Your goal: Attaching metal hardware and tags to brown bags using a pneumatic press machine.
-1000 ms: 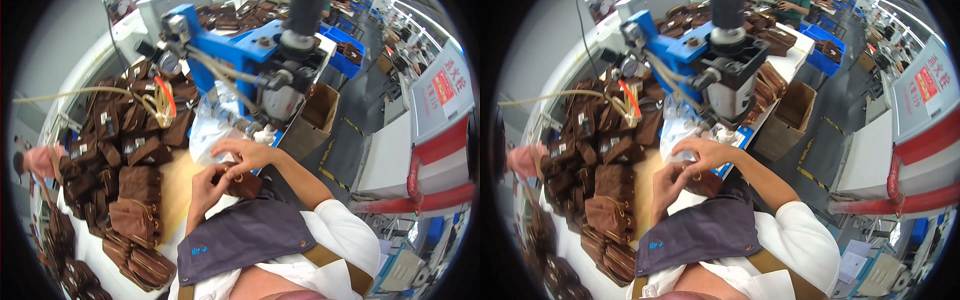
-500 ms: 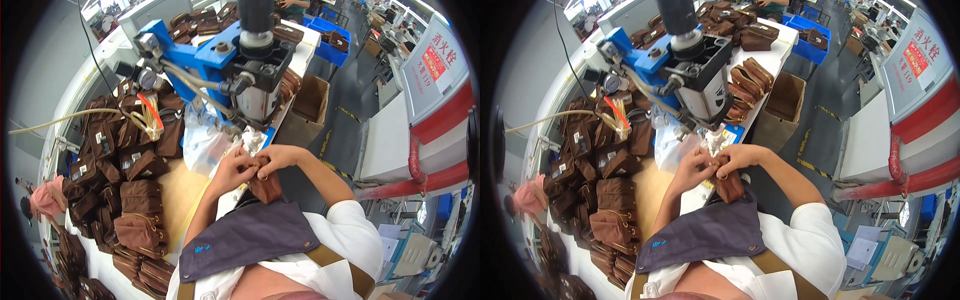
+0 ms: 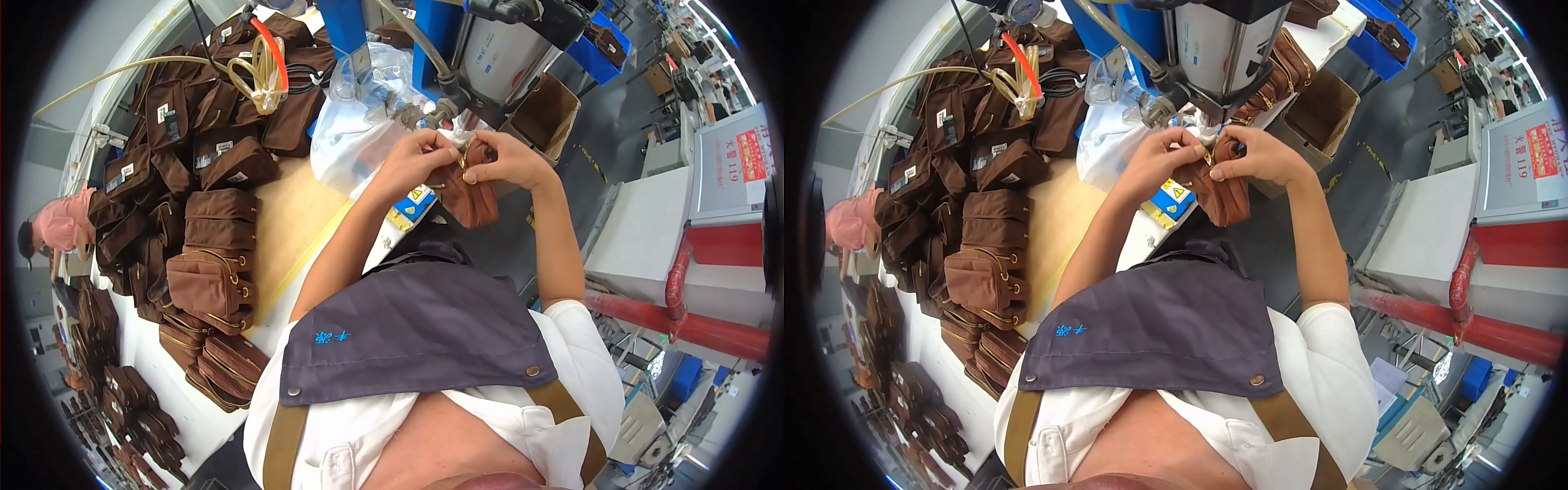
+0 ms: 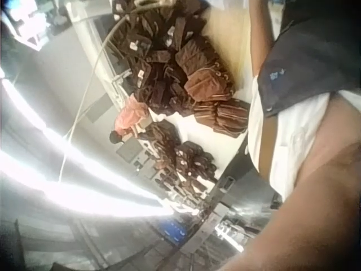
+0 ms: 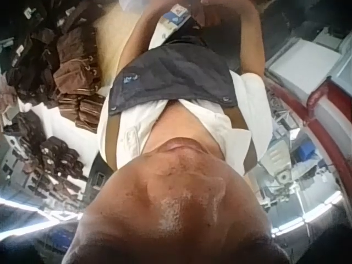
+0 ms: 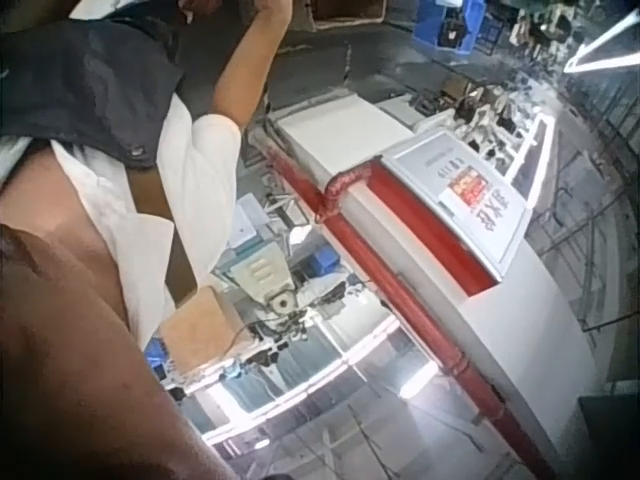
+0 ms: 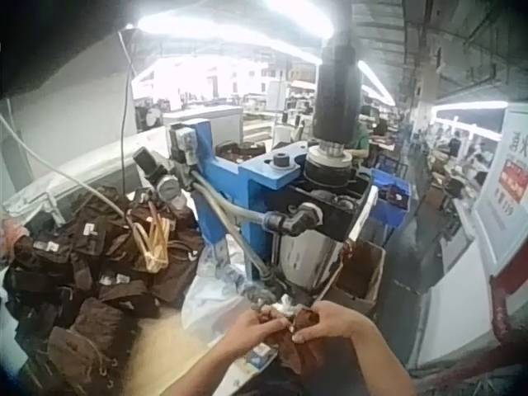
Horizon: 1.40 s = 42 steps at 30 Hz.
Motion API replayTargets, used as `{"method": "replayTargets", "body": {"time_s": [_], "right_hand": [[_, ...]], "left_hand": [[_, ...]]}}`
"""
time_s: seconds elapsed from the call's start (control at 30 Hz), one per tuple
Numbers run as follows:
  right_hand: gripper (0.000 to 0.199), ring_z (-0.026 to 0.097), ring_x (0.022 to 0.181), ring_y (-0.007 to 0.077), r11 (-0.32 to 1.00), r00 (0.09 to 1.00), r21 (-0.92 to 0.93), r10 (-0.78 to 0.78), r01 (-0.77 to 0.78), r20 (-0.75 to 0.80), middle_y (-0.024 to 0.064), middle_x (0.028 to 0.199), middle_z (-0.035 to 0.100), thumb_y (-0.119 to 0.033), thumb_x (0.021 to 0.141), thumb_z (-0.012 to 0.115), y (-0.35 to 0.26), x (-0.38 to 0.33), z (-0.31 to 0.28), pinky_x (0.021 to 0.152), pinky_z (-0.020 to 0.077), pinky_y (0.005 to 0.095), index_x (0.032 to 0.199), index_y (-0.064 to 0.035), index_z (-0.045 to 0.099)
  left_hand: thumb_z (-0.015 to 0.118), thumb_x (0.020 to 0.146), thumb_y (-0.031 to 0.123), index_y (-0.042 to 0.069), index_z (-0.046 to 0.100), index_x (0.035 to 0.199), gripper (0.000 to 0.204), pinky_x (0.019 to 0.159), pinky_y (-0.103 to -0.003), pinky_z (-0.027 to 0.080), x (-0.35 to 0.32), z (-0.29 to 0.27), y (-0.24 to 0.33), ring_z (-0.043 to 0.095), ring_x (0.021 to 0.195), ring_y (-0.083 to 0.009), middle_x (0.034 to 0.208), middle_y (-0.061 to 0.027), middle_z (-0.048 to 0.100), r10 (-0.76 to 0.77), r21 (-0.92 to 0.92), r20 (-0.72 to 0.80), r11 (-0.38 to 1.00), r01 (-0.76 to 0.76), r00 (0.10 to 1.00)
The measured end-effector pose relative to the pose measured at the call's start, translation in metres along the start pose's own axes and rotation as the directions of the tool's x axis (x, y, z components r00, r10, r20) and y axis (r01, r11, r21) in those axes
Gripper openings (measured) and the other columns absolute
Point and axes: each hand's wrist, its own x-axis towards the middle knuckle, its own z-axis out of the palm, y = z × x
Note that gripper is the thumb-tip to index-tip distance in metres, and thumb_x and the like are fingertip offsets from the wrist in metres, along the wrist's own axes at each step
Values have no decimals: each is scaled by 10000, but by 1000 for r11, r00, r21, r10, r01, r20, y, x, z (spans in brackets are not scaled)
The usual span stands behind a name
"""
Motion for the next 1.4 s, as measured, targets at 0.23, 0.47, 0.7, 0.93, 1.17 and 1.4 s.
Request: {"method": "replayTargets", "body": {"time_s": [0.23,0.47,0.7,0.93,1.17,1.4], "right_hand": [[498,571,919,108,994,996,76,-74,78,-54,35,999,642,-209,705,826,2,24,-13,823,448,252,1108,3,625],[438,568,900,73,972,999,230,-30,38,-40,-2,1011,634,-167,757,784,5,24,-11,796,459,218,1135,-9,627],[506,556,868,82,967,996,252,60,-43,-59,6,993,615,-223,724,811,34,33,-14,738,457,212,1135,-5,614],[563,552,911,96,950,1000,314,-1,-7,24,18,1042,611,-221,704,824,44,39,-15,785,453,236,1173,-6,600],[606,532,996,112,951,998,308,-2,-16,61,18,1089,599,-248,714,819,35,35,-18,854,441,255,1218,-28,565],[497,509,816,60,942,995,326,-96,86,16,-19,914,561,-293,766,778,39,27,-9,632,416,200,1143,-64,549]], "left_hand": [[647,869,104,49,609,880,68,640,-240,452,23,-2,8,564,719,-79,800,-3,608,-1,-140,-154,990,-21,988],[650,863,114,63,595,796,100,634,-216,416,30,-6,14,512,698,-57,768,28,584,5,-88,-162,996,-20,987],[625,869,109,63,606,802,84,637,-208,405,30,-8,12,502,708,-47,770,32,582,25,-98,-110,995,-36,994],[621,871,105,64,596,794,90,637,-204,404,31,-10,12,497,705,-44,775,33,579,37,-80,-103,996,-45,994],[643,871,92,73,577,785,110,615,-199,396,29,-10,13,482,681,-43,758,46,555,15,-67,-88,998,-21,996],[635,910,162,16,637,1024,185,702,-216,464,21,-15,21,564,796,-59,892,0,640,62,108,-29,992,-59,998]]}}
